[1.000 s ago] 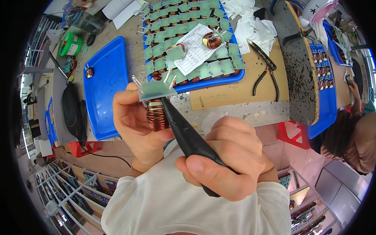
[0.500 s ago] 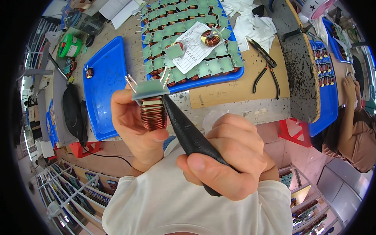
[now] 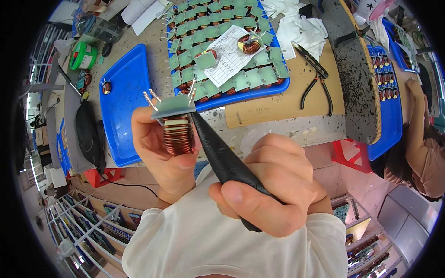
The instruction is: Assembling electronic transformer components by gluing cores to PCB boards and adjusting wires.
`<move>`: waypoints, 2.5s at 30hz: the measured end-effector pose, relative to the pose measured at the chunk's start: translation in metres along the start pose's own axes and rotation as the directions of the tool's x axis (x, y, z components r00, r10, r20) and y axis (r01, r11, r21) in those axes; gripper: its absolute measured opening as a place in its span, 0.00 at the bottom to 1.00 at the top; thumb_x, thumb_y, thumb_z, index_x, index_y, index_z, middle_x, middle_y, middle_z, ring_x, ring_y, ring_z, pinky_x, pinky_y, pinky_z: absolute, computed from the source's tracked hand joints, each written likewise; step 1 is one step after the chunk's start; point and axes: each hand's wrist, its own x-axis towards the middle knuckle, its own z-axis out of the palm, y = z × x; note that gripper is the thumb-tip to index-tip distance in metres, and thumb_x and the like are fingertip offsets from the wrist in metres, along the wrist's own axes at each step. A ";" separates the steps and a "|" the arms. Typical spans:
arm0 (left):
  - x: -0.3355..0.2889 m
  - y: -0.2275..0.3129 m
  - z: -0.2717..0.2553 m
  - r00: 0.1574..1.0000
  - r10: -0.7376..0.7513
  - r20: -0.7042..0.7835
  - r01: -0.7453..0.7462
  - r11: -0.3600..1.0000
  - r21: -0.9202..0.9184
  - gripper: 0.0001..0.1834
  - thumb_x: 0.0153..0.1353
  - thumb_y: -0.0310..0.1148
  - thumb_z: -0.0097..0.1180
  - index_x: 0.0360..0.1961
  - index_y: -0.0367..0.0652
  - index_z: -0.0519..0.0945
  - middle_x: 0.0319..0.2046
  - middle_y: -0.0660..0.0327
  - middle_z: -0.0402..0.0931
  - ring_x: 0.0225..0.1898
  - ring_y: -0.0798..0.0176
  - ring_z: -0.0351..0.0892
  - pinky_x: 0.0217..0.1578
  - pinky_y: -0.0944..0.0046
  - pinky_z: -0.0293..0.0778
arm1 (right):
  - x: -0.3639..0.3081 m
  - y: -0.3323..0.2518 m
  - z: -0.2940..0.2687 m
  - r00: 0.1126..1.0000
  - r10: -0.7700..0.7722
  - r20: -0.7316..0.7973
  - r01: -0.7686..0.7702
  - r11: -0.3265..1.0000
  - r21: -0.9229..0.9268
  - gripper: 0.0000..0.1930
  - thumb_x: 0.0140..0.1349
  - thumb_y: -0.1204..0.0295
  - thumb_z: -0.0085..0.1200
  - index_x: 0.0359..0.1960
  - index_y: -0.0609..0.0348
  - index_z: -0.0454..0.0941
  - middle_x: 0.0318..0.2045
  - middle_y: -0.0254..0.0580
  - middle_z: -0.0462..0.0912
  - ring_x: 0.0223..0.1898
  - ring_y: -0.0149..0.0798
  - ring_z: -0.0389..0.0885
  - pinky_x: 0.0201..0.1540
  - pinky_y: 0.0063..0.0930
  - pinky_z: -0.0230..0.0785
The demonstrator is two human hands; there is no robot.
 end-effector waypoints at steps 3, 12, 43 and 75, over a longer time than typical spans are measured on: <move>0.001 0.000 0.002 0.999 -0.036 0.006 0.036 0.998 -0.041 0.35 0.28 0.24 0.70 0.39 0.33 0.62 0.37 0.56 0.62 0.40 0.64 0.70 0.41 0.67 0.70 | 0.002 -0.001 0.000 1.000 0.013 -0.014 -0.013 1.000 0.005 0.19 0.43 0.76 0.60 0.36 0.59 0.66 0.12 0.31 0.68 0.08 0.26 0.61 0.09 0.17 0.47; 0.001 0.005 0.006 0.976 -0.215 0.013 0.211 0.940 -0.268 0.33 0.31 0.22 0.69 0.39 0.36 0.62 0.40 0.55 0.64 0.42 0.63 0.70 0.39 0.67 0.71 | 0.001 -0.002 -0.002 1.000 0.014 0.011 -0.014 1.000 0.027 0.21 0.41 0.77 0.61 0.39 0.58 0.66 0.12 0.30 0.67 0.09 0.27 0.61 0.10 0.17 0.48; 0.009 0.009 0.014 0.852 -0.515 0.095 0.501 0.749 -0.435 0.33 0.36 0.43 0.66 0.39 0.39 0.62 0.35 0.51 0.70 0.16 0.67 0.67 0.15 0.74 0.63 | 0.003 -0.002 0.001 1.000 0.022 -0.014 -0.022 0.999 0.039 0.19 0.41 0.79 0.60 0.37 0.59 0.67 0.14 0.31 0.70 0.10 0.26 0.63 0.11 0.16 0.47; 0.008 0.007 0.009 0.828 -0.551 0.105 0.555 0.781 -0.285 0.41 0.36 0.53 0.62 0.45 0.33 0.63 0.39 0.46 0.69 0.12 0.67 0.67 0.28 0.73 0.70 | 0.000 -0.003 0.003 0.999 0.019 -0.045 -0.017 0.999 0.048 0.20 0.39 0.80 0.58 0.37 0.60 0.67 0.15 0.33 0.70 0.10 0.26 0.63 0.10 0.16 0.49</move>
